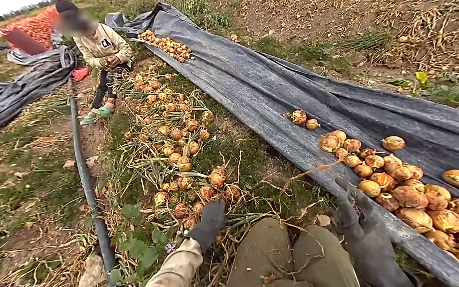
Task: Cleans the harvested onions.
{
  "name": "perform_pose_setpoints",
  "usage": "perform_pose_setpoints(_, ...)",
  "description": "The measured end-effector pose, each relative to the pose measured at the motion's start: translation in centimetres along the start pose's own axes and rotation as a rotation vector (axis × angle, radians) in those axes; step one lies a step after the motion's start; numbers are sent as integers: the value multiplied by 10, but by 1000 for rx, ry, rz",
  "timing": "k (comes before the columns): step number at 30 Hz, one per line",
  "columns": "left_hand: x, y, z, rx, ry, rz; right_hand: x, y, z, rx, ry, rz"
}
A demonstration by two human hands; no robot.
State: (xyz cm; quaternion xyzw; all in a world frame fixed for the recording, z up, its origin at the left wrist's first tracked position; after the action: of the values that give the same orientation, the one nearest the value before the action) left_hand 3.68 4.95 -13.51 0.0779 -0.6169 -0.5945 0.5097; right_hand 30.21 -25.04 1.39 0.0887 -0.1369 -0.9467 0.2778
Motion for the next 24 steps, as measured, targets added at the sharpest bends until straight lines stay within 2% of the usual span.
perform_pose_setpoints(2,-50,-16,6,-120,-8,-89,10,-9,-16,-73,-80,20)
perform_pose_setpoints(4,-78,-20,4,-175,36,-82,37,-25,-39,-129,-253,103)
perform_pose_setpoints(7,-93,-15,2,-179,85,22,87,-40,-62,-28,-441,278)
perform_pose_setpoints(9,-89,-16,6,-159,15,40,111,-45,-66,100,-463,383)
perform_pose_setpoints(11,-64,0,10,-9,-55,30,115,-49,-68,188,-394,450)
perform_pose_setpoints(13,-17,12,15,236,-101,-23,115,-55,-65,240,-329,484)
perform_pose_setpoints(18,112,56,10,851,-285,-368,101,-96,-43,110,-214,587)
perform_pose_setpoints(21,173,79,-13,1119,-549,-444,109,-120,-13,-153,-249,633)
perform_pose_setpoints(24,205,83,-37,1048,-698,-391,128,-127,12,-576,-238,522)
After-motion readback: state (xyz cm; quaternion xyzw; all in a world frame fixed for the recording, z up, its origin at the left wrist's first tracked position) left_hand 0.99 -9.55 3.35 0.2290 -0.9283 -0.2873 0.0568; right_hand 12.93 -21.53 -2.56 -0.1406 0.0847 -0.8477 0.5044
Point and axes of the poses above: each hand's wrist, its own x-axis away from the middle knuckle, its own y-axis out of the back of the hand, z = x × y, the point moved 5 cm from there along -x, towards the middle knuckle, and after that the axes turned 7 degrees about -x, right-handed, at the moved point
